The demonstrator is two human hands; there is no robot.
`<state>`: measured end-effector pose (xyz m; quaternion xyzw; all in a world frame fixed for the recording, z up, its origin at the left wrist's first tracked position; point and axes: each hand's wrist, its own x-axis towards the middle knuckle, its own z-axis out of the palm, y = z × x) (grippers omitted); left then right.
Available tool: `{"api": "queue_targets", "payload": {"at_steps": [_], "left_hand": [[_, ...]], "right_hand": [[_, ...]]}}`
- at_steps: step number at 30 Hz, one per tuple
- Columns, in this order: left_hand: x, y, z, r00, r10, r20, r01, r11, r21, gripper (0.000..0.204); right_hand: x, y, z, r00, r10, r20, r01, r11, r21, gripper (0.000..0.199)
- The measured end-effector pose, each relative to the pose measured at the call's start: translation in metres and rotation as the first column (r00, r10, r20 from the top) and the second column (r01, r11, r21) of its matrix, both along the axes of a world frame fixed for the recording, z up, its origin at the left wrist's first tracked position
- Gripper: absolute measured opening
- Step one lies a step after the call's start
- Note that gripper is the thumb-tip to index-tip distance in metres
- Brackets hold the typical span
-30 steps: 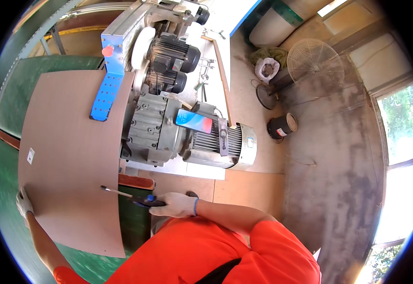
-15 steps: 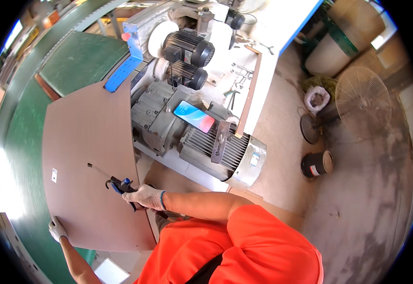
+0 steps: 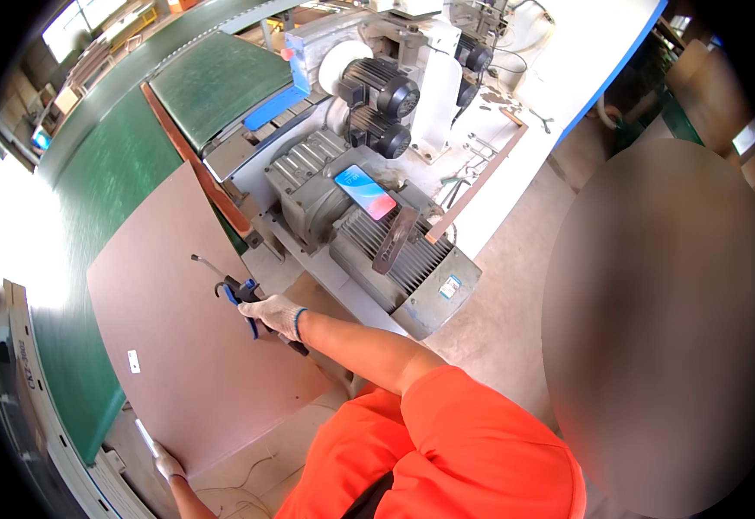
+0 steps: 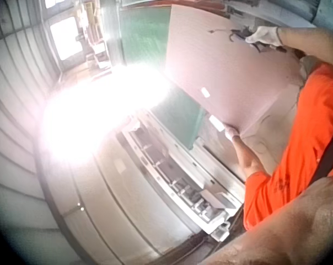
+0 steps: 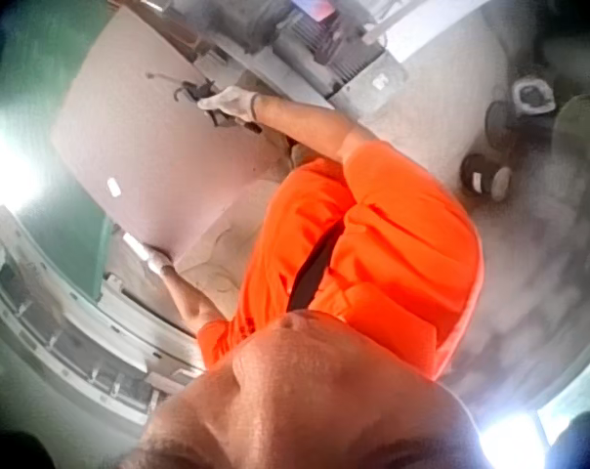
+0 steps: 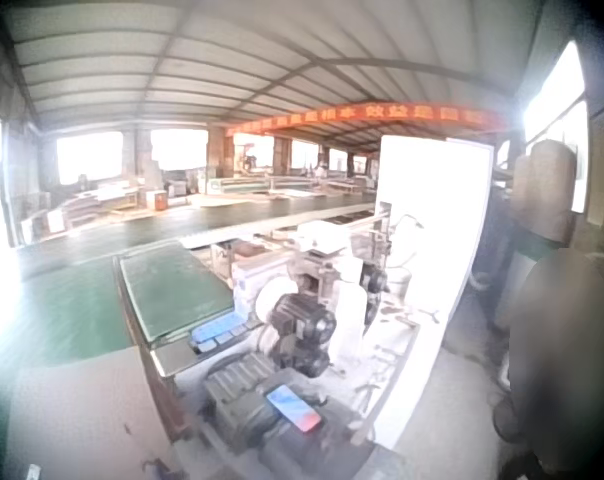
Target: The person operates a pneumatic tool on a large brown panel at a machine station, then moves the panel to a stack. The person repeats this process for multiple panels, handling them one at a time and stacking them in a pile within a workshop.
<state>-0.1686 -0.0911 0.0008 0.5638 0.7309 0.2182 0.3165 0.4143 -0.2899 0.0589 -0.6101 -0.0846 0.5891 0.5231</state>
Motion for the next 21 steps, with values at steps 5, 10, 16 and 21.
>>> {"api": "queue_targets", "payload": {"at_steps": [5, 10, 16, 21], "left_hand": [[-0.039, -0.151, 0.014, 0.98, 0.197, 0.022, -0.191, 0.967, -0.17, 0.094], [-0.088, -0.264, 0.047, 0.893, 0.416, 0.173, -0.394, 0.907, -0.15, 0.087], [-0.135, -0.437, 0.146, 0.758, 0.59, -0.276, -0.616, 0.788, -0.006, 0.079], [-0.23, -0.627, 0.16, 0.508, 0.857, 0.079, -0.861, 0.509, 0.011, 0.056]], "right_hand": [[-0.026, -0.045, 0.005, 0.992, 0.088, 0.094, -0.095, 0.993, 0.073, 0.037], [-0.086, -0.081, 0.009, 0.975, 0.15, 0.161, -0.169, 0.979, 0.111, 0.033], [-0.201, -0.114, 0.004, 0.945, 0.322, 0.062, -0.328, 0.92, 0.217, 0.032], [-0.347, -0.151, 0.072, 0.719, 0.681, 0.136, -0.695, 0.7, 0.166, 0.029]]}}
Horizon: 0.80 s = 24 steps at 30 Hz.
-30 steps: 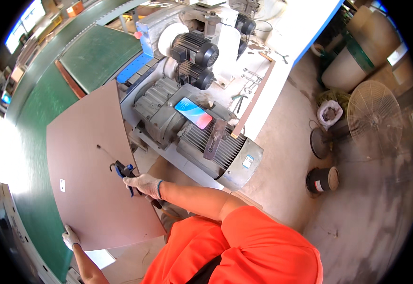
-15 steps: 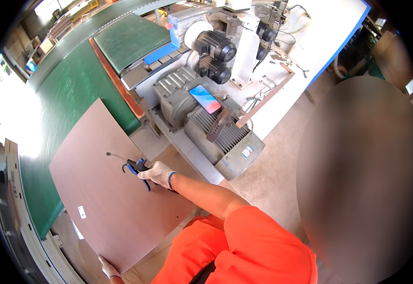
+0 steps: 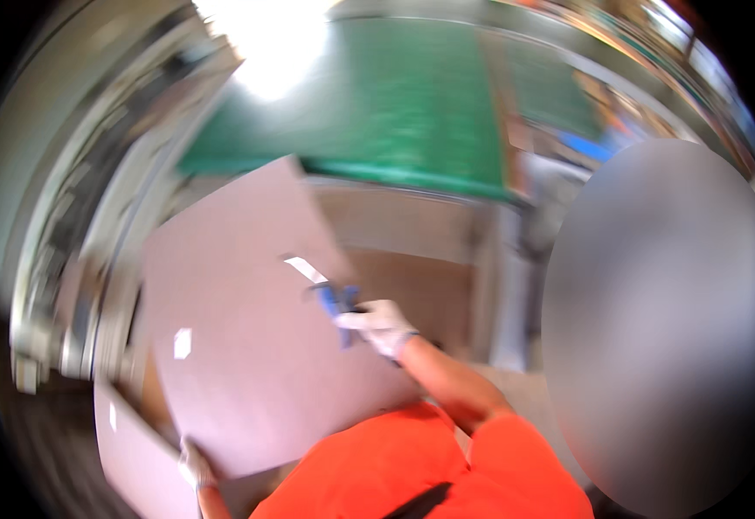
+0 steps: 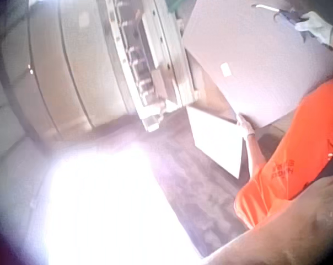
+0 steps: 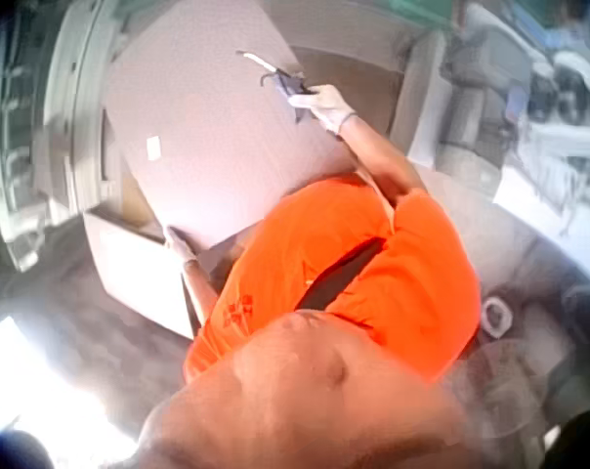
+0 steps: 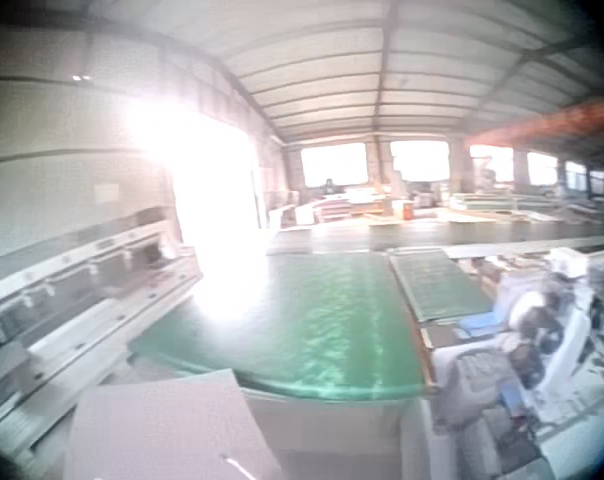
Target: The person operates a pneumatic tool on a large brown panel at a machine station, then moves the panel to a stack. The person repeats this process for multiple panels, handling them one at a time and stacking them in a pile within a workshop.
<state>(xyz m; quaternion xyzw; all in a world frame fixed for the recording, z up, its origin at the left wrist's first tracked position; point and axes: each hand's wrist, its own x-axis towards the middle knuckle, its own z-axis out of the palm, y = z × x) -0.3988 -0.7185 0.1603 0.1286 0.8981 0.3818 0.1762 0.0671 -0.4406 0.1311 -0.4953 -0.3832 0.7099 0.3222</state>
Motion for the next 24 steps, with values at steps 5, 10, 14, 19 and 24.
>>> {"api": "queue_targets", "payload": {"at_steps": [5, 10, 14, 19, 24], "left_hand": [[-0.04, -0.191, -0.02, 0.944, 0.274, -0.183, -0.274, 0.961, 0.026, 0.061], [0.014, -0.323, -0.043, 0.792, 0.599, -0.116, -0.603, 0.798, 0.002, 0.065], [0.148, -0.321, -0.022, 0.623, 0.773, -0.121, -0.779, 0.627, -0.005, 0.065], [0.155, -0.356, -0.073, 0.512, 0.841, -0.174, -0.852, 0.523, 0.022, 0.065], [0.038, -0.411, -0.046, 0.613, 0.74, -0.276, -0.761, 0.647, 0.043, 0.053]], "right_hand": [[-0.135, -0.028, 0.025, 0.967, 0.253, 0.025, -0.254, 0.967, 0.03, 0.028], [-0.25, -0.06, 0.037, 0.824, 0.552, 0.128, -0.559, 0.829, 0.019, 0.028], [-0.259, -0.022, 0.016, 0.666, 0.746, 0.021, -0.746, 0.666, 0.006, 0.029], [-0.335, -0.045, -0.002, 0.534, 0.845, 0.026, -0.846, 0.534, 0.009, 0.026], [-0.439, -0.083, 0.021, 0.434, 0.898, 0.077, -0.901, 0.431, 0.049, 0.037]]}}
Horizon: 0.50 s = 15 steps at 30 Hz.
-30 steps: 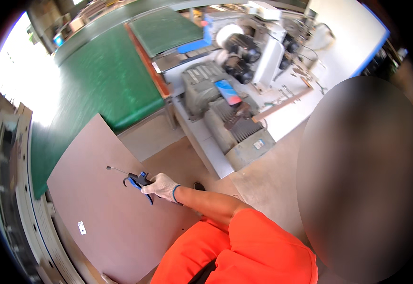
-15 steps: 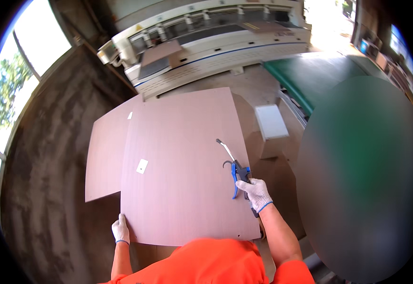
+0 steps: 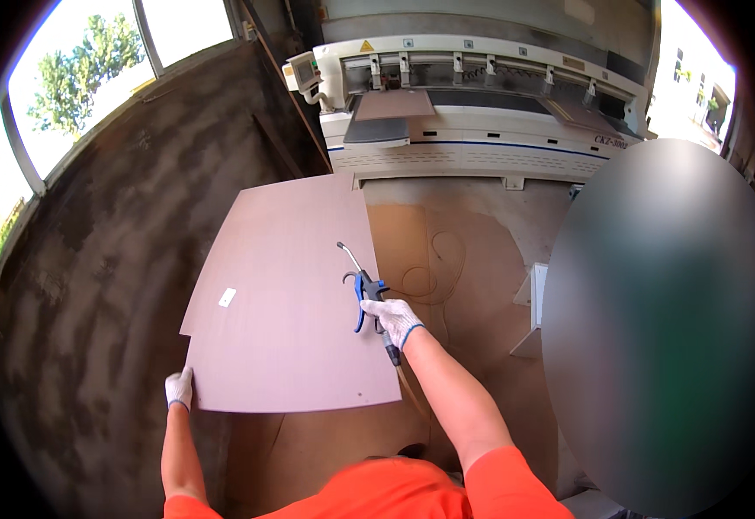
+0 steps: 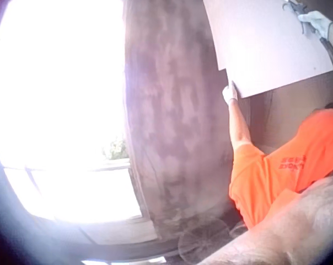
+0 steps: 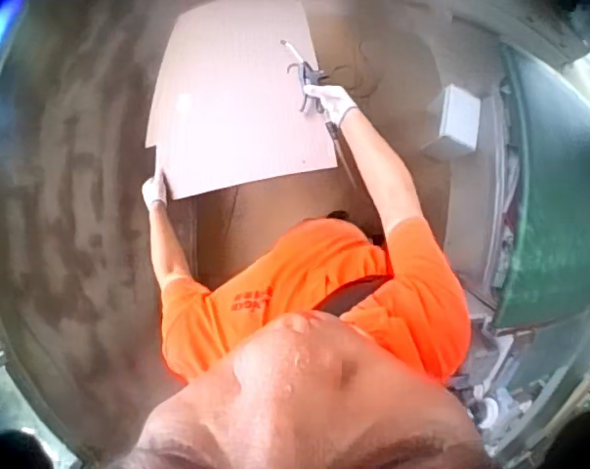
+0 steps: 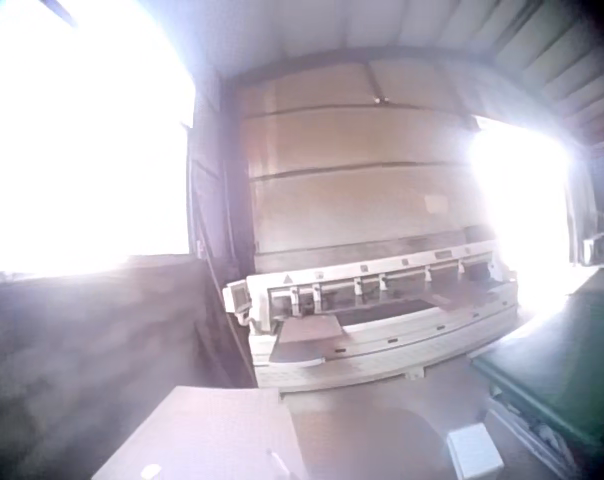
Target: The person operates a pneumatic tool on a large brown panel at a machine station, then moves the panel to a stack. The person repeats this process for multiple panels, handling them one at a time and stacking them in a pile within a workshop.
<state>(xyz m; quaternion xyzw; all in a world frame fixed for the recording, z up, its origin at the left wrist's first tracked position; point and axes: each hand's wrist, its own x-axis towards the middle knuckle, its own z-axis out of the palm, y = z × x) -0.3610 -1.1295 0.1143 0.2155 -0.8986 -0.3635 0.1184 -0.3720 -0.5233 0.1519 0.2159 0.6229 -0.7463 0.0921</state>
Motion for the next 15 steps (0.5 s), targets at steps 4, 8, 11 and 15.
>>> {"api": "queue_targets", "payload": {"at_steps": [4, 8, 11, 15], "left_hand": [[-0.051, 0.091, -0.015, 0.961, -0.073, 0.265, 0.208, 0.824, -0.527, 0.061], [-0.071, 0.163, -0.034, 0.976, -0.071, 0.207, 0.182, 0.789, -0.587, 0.069], [-0.107, 0.16, -0.033, 0.976, -0.098, 0.192, 0.192, 0.803, -0.564, 0.068], [-0.147, 0.152, -0.035, 0.969, -0.104, 0.226, 0.213, 0.814, -0.541, 0.068]], "right_hand": [[0.007, 0.005, -0.036, 0.983, 0.071, 0.168, -0.07, 0.997, -0.012, 0.032], [0.074, -0.008, -0.052, 0.964, 0.214, 0.158, -0.182, 0.963, -0.199, 0.028], [0.123, 0.005, -0.061, 0.923, 0.28, 0.264, -0.26, 0.959, -0.108, 0.028], [0.177, 0.023, -0.087, 0.951, 0.231, 0.208, -0.228, 0.973, -0.038, 0.027]]}}
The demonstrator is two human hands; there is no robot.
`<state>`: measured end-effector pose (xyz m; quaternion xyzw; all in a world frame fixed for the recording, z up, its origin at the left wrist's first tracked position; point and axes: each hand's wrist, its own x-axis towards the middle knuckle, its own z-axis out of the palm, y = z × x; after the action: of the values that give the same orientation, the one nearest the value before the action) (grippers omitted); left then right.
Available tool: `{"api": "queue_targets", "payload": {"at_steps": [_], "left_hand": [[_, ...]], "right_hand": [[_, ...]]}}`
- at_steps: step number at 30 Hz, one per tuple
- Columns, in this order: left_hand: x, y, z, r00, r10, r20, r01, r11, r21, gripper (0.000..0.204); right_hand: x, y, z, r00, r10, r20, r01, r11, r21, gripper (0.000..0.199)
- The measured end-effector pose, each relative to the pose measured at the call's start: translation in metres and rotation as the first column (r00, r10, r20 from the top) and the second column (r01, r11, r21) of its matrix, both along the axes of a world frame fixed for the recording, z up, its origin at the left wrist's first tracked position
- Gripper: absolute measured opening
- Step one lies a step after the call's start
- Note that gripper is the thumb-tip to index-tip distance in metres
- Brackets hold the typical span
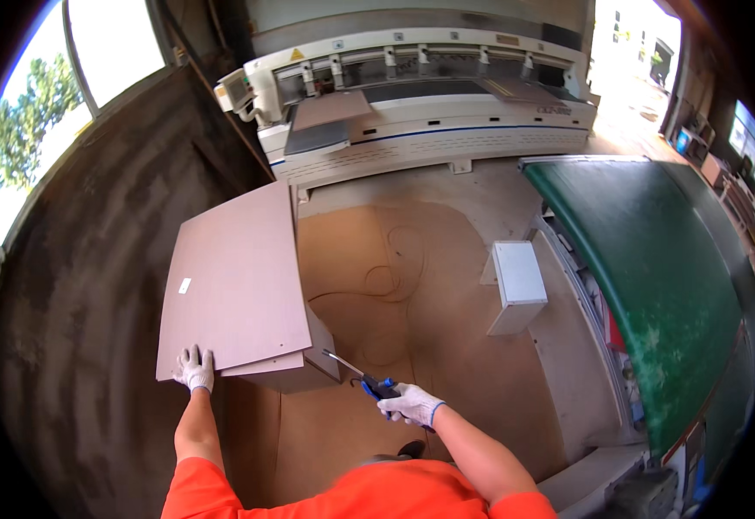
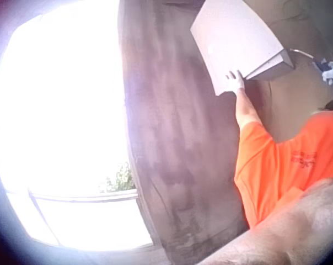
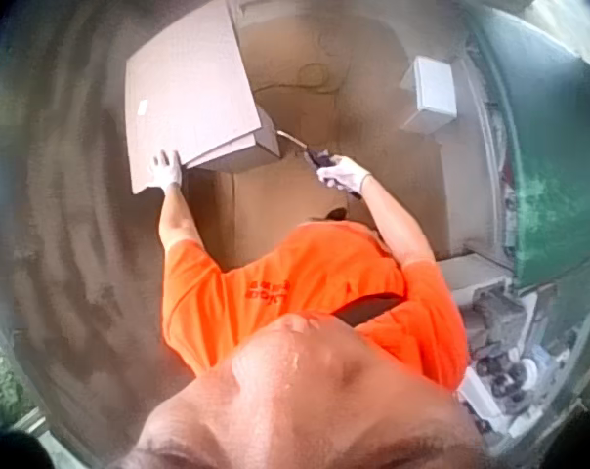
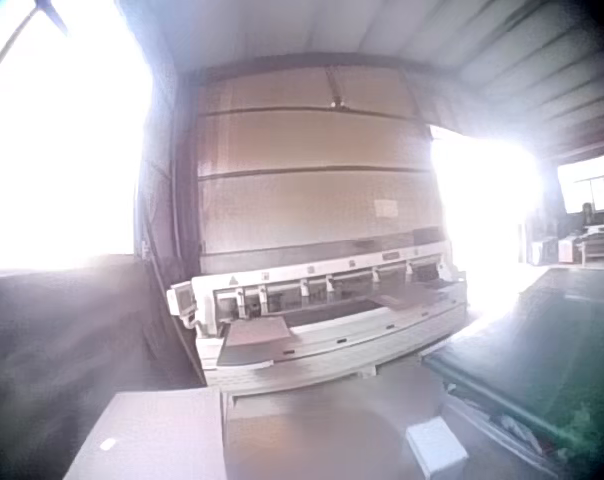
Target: The person operates a pneumatic tool on a large brown panel at a machine station, then moves the panel to a stack. The person repeats this process for multiple panels, handling them one at a time and stacking them in a pile within a workshop.
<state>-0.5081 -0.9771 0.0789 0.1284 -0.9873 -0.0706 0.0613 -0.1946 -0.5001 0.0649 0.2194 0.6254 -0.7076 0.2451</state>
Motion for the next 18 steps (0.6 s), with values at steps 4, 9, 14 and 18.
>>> {"api": "queue_targets", "payload": {"at_steps": [4, 9, 14, 18], "left_hand": [[-0.026, -0.01, -0.002, 0.993, 0.061, 0.098, -0.054, 0.996, -0.068, 0.067], [-0.027, 0.115, 0.013, 0.935, -0.33, 0.131, 0.336, 0.941, -0.03, 0.082], [0.053, 0.292, 0.028, 0.842, -0.51, 0.176, 0.535, 0.833, -0.142, 0.099], [0.044, 0.307, 0.006, 0.859, -0.443, 0.257, 0.501, 0.83, -0.243, 0.078]], "right_hand": [[0.052, 0.015, 0.014, 0.985, -0.162, 0.062, 0.161, 0.987, 0.026, 0.029], [0.103, 0.017, 0.039, 0.962, -0.269, -0.041, 0.267, 0.906, 0.329, 0.038], [0.131, 0.035, 0.055, 0.981, -0.176, -0.081, 0.194, 0.896, 0.4, 0.038], [0.165, 0.063, 0.064, 0.971, -0.217, -0.099, 0.239, 0.893, 0.381, 0.038]]}}
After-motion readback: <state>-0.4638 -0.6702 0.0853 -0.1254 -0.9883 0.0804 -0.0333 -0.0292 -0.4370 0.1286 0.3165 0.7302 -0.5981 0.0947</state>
